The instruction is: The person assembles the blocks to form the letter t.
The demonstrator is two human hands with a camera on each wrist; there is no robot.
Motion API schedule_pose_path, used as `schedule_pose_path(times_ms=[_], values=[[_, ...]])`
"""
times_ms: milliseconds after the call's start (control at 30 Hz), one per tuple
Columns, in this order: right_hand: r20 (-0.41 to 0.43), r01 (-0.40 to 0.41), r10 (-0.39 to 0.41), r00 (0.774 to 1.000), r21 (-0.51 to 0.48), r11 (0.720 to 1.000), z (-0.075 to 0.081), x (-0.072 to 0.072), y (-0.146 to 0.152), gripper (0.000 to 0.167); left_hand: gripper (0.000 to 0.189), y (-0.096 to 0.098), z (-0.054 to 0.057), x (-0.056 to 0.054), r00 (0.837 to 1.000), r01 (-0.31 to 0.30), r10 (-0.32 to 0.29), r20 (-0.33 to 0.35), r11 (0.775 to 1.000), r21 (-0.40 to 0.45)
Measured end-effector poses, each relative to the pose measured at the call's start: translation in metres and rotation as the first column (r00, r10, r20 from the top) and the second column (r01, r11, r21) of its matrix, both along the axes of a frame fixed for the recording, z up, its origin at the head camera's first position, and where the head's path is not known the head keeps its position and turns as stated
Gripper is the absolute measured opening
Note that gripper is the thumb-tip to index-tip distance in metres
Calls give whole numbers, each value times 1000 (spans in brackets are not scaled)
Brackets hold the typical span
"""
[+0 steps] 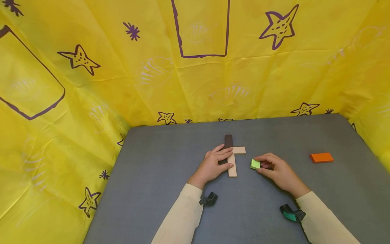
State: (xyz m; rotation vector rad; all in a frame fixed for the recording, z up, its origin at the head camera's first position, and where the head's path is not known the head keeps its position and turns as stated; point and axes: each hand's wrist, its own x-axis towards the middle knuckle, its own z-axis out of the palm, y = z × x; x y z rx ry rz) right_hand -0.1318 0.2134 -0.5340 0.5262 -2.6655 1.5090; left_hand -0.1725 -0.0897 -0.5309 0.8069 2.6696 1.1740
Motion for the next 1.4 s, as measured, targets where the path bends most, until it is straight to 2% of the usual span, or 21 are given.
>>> schedule_pose_path(times_ms=[333,633,833,1167,1400], values=[[-55,-80,79,995,-13,997,-2,3,-8,30,58,0,1,0,1000,-4,4,-7,1000,-9],[-10,-113,114,993,78,991,1,3,-9,31,58,0,-1,0,1000,-7,7,-6,1000,-6],[19,-157,156,988,91,983,4,5,-11,32,57,0,-1,0,1000,-5,5,-6,1000,-4],[-43,-229,235,971,121,966,1,10,-18,30,57,0,0,0,1000,-8,8,-12,1000,-14],[-4,-288,290,957,111,951,1,11,-20,32,57,0,1,1,1000,-9,8,-17,1000,-21]])
